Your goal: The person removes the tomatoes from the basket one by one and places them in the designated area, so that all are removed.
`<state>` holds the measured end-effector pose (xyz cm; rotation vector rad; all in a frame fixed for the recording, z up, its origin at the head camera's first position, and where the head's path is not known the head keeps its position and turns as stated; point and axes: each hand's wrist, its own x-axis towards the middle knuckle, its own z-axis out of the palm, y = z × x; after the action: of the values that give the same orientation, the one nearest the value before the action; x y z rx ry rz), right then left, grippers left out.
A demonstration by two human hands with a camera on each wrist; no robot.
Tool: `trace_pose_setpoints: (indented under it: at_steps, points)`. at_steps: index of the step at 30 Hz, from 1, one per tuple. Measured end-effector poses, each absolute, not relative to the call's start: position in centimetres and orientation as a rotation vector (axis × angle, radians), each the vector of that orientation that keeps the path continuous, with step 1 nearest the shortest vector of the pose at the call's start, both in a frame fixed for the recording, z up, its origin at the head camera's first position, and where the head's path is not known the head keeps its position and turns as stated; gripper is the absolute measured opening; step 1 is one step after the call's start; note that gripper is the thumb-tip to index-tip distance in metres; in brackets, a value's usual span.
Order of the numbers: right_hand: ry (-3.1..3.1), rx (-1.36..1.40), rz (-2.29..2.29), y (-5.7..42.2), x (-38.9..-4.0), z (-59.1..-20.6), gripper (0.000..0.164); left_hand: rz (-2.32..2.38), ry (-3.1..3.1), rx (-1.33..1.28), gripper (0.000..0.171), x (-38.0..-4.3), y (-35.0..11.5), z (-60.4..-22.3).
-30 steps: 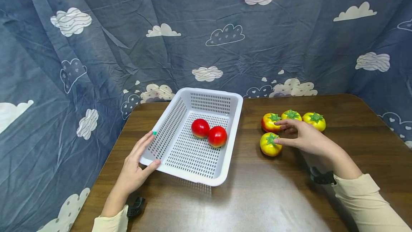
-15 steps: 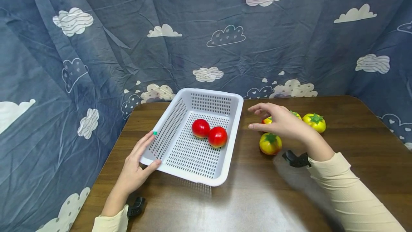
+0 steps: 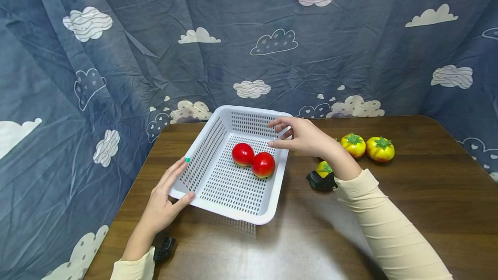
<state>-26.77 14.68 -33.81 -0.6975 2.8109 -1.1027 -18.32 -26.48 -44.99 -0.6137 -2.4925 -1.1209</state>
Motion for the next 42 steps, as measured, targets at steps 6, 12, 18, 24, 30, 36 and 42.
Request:
trace_pose_setpoints:
  at_steps: [6, 12, 18, 24, 30, 36, 42]
  points:
    - [2.733, -0.713, -1.19, 12.1, -27.7, -34.1, 0.053, -1.122, -2.484, -0.618, 0.079, -18.3, -26.5, -45.0]
    - [2.722, -0.687, -1.163, 10.7, -28.2, -35.1, 0.054, -1.127, -2.485, -0.623, 0.079, -18.4, -26.5, -44.9]
    - [2.714, -0.695, -1.079, 9.5, -28.7, -35.2, 0.058, -1.123, -2.476, -0.622, 0.079, -18.4, -26.6, -44.9]
    - [2.714, -0.697, -1.001, 8.4, -28.8, -34.2, 0.057, -1.123, -2.481, -0.609, 0.079, -18.3, -26.7, -45.0]
    - [2.711, -0.73, -0.968, 7.1, -29.1, -33.7, 0.058, -1.121, -2.492, -0.604, 0.079, -18.3, -26.7, -45.1]
    - [2.672, -0.715, -0.891, 5.7, -29.6, -33.7, 0.06, -1.111, -2.509, -0.591, 0.079, -18.3, -26.6, -45.1]
    - [2.634, -0.711, -0.774, 4.5, -29.9, -33.8, 0.061, -1.113, -2.518, -0.586, 0.079, -18.3, -26.5, -44.9]
